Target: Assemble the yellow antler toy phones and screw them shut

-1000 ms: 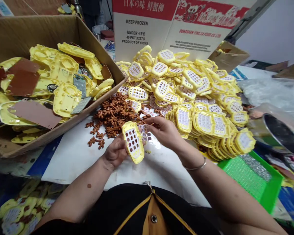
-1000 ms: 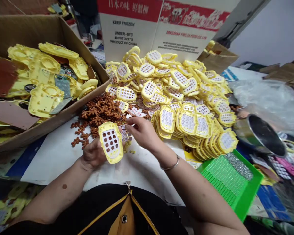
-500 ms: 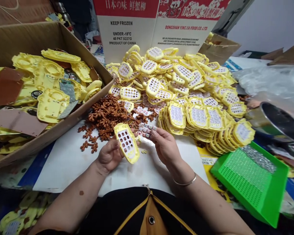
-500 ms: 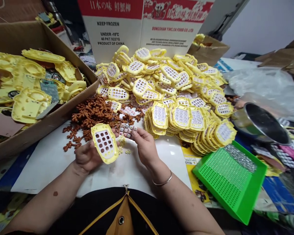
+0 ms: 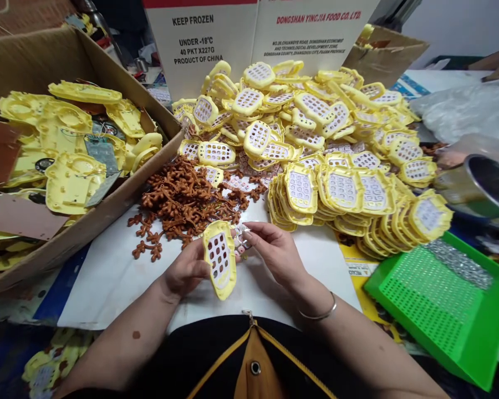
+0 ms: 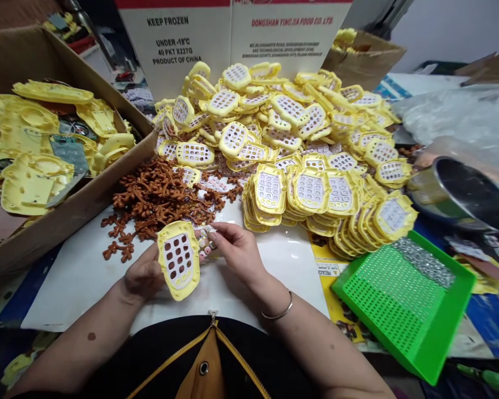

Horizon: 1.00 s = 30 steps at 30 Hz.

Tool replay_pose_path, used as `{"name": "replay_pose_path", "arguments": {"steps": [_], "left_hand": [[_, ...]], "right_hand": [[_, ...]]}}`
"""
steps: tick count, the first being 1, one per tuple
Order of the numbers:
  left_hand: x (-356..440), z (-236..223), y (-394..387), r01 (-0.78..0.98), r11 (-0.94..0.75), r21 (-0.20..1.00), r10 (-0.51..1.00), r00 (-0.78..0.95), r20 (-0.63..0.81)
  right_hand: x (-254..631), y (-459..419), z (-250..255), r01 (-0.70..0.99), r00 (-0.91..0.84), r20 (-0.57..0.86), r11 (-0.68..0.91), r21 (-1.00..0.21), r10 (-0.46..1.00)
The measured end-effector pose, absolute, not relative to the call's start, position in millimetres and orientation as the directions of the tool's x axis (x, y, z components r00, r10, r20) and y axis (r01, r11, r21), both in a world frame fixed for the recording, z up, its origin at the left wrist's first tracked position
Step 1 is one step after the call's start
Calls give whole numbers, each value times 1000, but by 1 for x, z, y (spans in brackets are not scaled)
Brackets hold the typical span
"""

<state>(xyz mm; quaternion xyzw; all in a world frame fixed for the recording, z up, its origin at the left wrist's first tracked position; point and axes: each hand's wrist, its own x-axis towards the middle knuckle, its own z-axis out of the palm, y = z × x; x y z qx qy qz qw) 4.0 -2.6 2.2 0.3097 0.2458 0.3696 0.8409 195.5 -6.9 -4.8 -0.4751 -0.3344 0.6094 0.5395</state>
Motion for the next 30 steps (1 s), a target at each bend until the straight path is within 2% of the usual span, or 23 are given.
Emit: {"name": "replay_pose_path", "arguments": {"steps": [6,9,11,13,16,18,21,24,27,30], "left_hand": [[12,5,-7,-556,550,623,798,569,-196],[16,9,-10,-566,503,654,835,512,-199],[19,12,-12,-555,469,687,858,471,-205],[23,14,-15,-527,452,719,868,446,-218],[29,16,-21,-486,444,753,867,445,-223],[34,16,-24,-466,436,770,863,458,-212],[40,14,-30,-456,437,775,858,469,-208],[43,15,-33,-491,420,763,874,444,-196],[44,18,-34,-484,408,774,877,445,-184],[46,18,-35,-450,404,796,875,443,-194]], "right_hand": [[189,-10,-16,-440,-41,-183,-183,-879,982],[191,-10,-15,-353,81,-133,-96,-930,988],[195,-13,-10,-179,167,1,32,-983,986],[201,-19,-1,85,153,228,217,-972,961],[204,-29,10,396,-21,522,487,-779,853],[204,-35,15,500,-126,599,572,-651,791],[203,-41,20,579,-285,583,621,-528,761],[205,-44,25,563,-407,544,671,-483,734],[207,-47,29,561,-473,529,704,-435,704],[205,-50,30,649,-476,490,668,-365,730]]}}
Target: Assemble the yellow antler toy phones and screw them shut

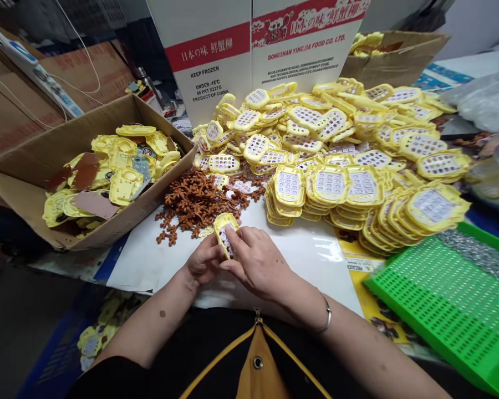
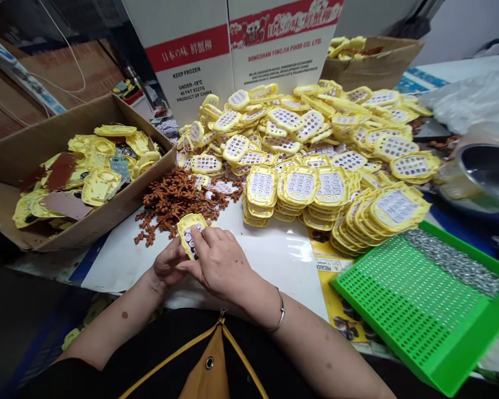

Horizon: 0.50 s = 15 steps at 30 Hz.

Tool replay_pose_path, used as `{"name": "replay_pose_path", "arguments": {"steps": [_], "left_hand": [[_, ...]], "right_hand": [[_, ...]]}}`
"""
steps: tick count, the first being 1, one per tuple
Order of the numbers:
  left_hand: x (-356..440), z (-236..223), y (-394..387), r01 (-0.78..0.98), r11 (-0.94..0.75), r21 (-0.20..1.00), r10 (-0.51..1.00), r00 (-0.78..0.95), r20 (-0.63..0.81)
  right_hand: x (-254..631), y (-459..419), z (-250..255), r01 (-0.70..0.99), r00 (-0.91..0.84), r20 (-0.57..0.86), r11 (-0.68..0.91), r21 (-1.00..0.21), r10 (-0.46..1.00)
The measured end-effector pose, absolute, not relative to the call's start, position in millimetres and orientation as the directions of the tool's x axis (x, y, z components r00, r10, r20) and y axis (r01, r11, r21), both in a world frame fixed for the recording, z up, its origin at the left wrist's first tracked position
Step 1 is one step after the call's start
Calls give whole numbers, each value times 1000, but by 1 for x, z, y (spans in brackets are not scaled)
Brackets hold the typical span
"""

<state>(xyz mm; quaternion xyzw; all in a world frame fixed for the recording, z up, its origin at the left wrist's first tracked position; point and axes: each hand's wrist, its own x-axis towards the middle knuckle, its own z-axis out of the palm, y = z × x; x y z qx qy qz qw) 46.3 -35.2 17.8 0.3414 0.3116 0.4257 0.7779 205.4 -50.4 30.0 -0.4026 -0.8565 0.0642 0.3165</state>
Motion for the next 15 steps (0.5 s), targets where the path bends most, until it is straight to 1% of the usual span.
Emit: {"name": "replay_pose_path", "arguments": {"steps": [1,3,6,8,10,12,14,15], "left_hand": [[47,18,-35,-441,397,805,880,431,-198],[48,17,-36,-428,372,824,894,403,-194],[49,18,-37,-414,312,855,917,368,-157],[49,21,-37,-406,269,873,927,356,-120],[48,24,-37,-407,267,873,922,371,-109],[45,29,-36,-440,292,850,919,374,-122],[43,34,-34,-493,297,818,930,345,-130],[41,37,-32,-518,282,808,939,321,-122]], "right_hand": [[205,-52,30,670,-466,474,648,-363,747],[203,-54,30,660,-442,446,619,-426,778],[202,-57,32,551,-387,454,596,-584,803],[202,-58,35,483,-369,463,592,-645,806],[205,-57,37,452,-395,483,623,-638,781],[210,-53,38,444,-399,544,675,-589,738],[218,-48,39,438,-315,633,700,-564,707],[224,-46,40,431,-243,667,694,-576,705]]}}
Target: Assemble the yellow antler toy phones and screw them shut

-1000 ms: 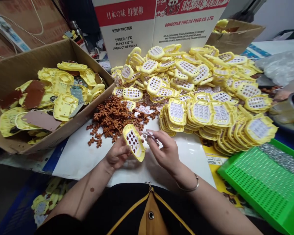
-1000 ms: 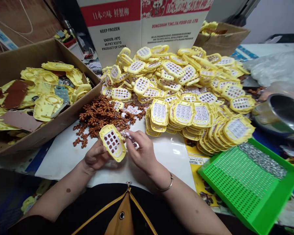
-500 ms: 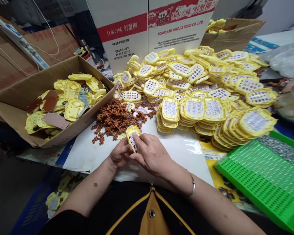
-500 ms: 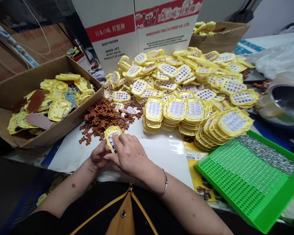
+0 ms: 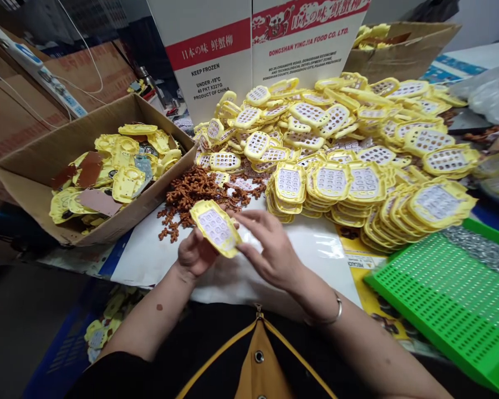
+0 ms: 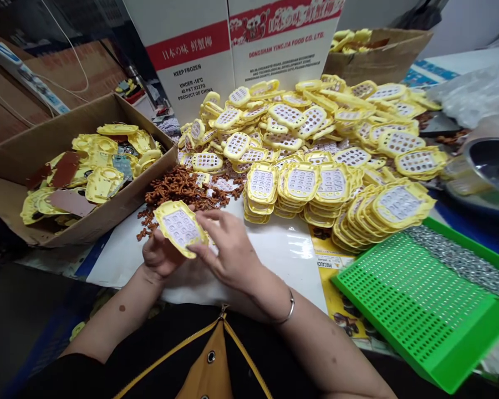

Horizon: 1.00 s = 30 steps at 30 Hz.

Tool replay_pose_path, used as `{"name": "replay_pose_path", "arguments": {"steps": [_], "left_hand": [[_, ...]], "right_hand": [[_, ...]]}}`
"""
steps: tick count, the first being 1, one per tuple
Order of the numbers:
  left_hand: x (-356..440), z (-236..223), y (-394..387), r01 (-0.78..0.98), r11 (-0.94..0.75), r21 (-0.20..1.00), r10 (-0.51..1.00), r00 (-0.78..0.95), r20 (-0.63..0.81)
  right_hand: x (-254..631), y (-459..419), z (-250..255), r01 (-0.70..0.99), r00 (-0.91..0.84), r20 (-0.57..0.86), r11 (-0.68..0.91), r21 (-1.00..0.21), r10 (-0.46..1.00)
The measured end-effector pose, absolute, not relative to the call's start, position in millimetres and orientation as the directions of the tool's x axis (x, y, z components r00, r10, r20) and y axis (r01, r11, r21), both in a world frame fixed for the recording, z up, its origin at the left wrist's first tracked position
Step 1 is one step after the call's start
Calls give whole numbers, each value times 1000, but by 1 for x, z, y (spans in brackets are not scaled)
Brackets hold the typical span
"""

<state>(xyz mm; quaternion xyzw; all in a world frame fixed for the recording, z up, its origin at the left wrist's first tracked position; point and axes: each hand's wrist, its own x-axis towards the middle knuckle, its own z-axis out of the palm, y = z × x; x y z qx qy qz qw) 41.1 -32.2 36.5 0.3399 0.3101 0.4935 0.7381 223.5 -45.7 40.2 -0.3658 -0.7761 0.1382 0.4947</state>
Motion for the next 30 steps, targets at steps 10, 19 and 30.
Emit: {"name": "replay_pose_path", "arguments": {"steps": [10,19,30], "left_hand": [[54,49,-33,-564,254,786,948,305,-88],[60,41,-15,-515,387,765,866,488,-109],[26,23,-8,-193,208,959,946,290,-147]], "right_hand": [[217,-44,36,542,-432,805,830,-128,407],[255,-33,46,804,-275,806,586,-107,524],[293,21,51,986,-142,430,167,-20,891]]}}
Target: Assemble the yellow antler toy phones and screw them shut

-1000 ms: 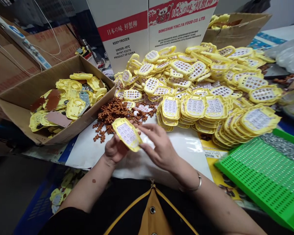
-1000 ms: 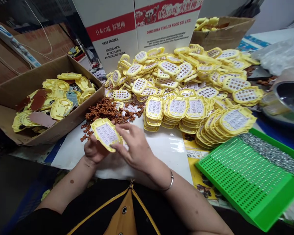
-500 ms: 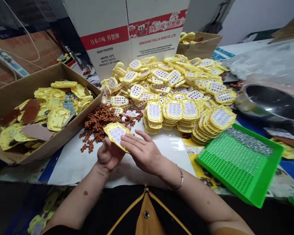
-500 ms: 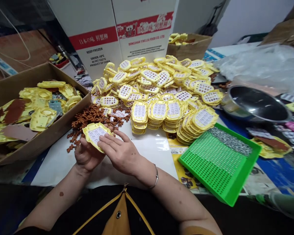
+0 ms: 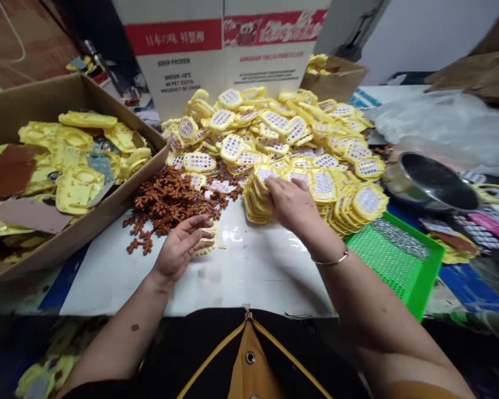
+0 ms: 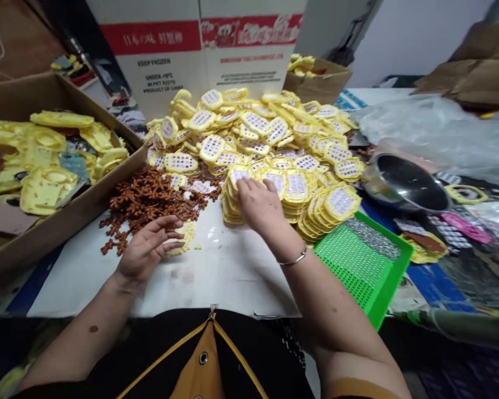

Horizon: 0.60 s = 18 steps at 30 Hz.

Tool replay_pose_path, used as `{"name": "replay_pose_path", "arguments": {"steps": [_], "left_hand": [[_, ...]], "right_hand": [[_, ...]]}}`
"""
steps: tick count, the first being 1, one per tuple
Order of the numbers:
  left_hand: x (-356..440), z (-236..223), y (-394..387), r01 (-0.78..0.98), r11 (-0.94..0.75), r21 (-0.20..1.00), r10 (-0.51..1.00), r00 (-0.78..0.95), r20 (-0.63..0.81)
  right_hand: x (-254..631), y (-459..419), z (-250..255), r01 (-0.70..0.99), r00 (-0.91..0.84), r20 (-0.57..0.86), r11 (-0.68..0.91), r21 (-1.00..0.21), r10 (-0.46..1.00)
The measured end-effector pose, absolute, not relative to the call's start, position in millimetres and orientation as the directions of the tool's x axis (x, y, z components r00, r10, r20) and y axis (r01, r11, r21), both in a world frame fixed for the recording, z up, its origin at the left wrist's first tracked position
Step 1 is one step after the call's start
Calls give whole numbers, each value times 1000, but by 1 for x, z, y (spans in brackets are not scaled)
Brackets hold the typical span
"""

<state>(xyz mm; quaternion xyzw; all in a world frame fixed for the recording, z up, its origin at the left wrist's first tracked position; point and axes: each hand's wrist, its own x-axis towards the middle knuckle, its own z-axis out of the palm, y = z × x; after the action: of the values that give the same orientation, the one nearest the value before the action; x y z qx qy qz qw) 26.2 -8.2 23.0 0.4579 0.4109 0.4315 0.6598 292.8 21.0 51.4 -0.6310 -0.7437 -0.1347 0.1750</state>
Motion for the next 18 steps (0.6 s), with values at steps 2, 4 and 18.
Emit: {"name": "replay_pose_path", "arguments": {"steps": [2,4,18], "left_hand": [[11,19,-9,147,-31,989,978,206,0],[-1,16,-6,504,-290,813,952,237,193],[75,28,96,647,-762,-19,643,754,-136]], "right_hand": [[289,12,49,978,-177,513,210,-7,840],[276,-2,43,946,-249,591,323,-21,767],[164,-16,-23,397,-866,277,909,-123,416]]}}
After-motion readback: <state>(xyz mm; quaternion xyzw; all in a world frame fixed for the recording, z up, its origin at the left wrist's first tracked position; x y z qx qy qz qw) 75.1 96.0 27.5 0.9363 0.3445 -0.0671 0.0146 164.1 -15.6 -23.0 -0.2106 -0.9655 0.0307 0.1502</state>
